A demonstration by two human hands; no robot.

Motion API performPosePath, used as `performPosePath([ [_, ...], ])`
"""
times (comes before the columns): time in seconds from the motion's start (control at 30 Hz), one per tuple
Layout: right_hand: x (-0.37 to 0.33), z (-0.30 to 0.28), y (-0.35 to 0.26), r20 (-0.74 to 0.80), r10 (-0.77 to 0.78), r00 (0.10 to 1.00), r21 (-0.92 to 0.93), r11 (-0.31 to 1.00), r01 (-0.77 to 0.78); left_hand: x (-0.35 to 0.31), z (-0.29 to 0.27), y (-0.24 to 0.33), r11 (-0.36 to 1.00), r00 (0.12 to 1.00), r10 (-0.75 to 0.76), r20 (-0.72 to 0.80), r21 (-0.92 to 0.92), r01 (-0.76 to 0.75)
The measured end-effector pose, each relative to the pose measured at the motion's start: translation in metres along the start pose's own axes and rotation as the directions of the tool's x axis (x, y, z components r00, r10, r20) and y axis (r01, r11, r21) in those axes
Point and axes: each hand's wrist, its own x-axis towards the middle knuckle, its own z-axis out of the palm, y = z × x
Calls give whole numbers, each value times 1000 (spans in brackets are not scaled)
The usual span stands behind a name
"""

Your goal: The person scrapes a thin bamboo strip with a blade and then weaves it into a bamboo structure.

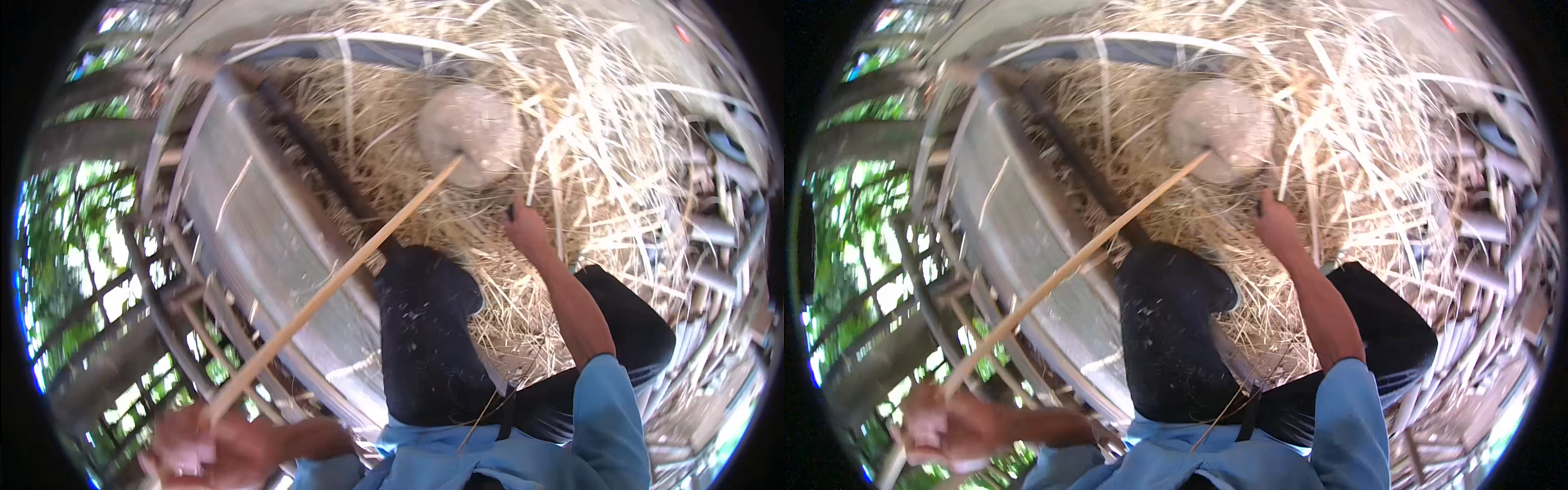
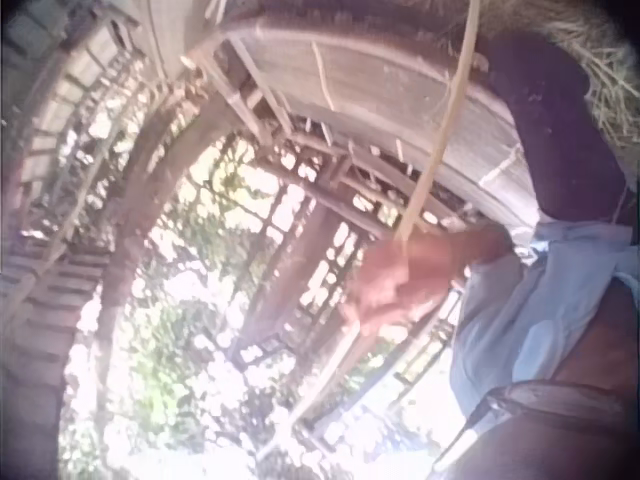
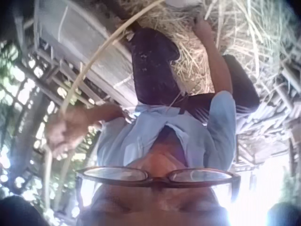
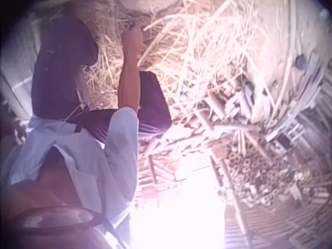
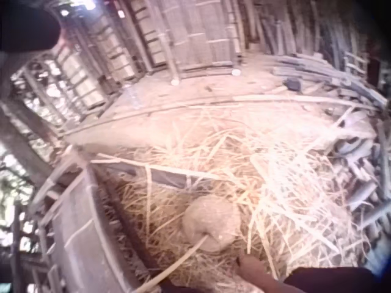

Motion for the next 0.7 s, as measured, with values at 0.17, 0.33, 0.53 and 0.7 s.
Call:
performPosePath([
  [0.17, -6, -22, -8, 111, 63, 992, -13, 998, -62, 2, -39, -47, 878, 987, -159, 19, 461, 133],
  [0.33, -36, -62, -59, 30, -53, 998, -51, 997, 54, 17, -50, 78, 877, 990, 119, 70, 459, -138],
  [0.53, -43, -110, -57, -87, -209, 974, -74, 976, 202, -28, -84, 139, 589, 916, 386, -109, 793, -154],
  [0.7, -90, -130, -110, -15, -114, 993, 164, 980, 115, -88, -155, 147, 526, 796, 504, -334, 850, 23],
])
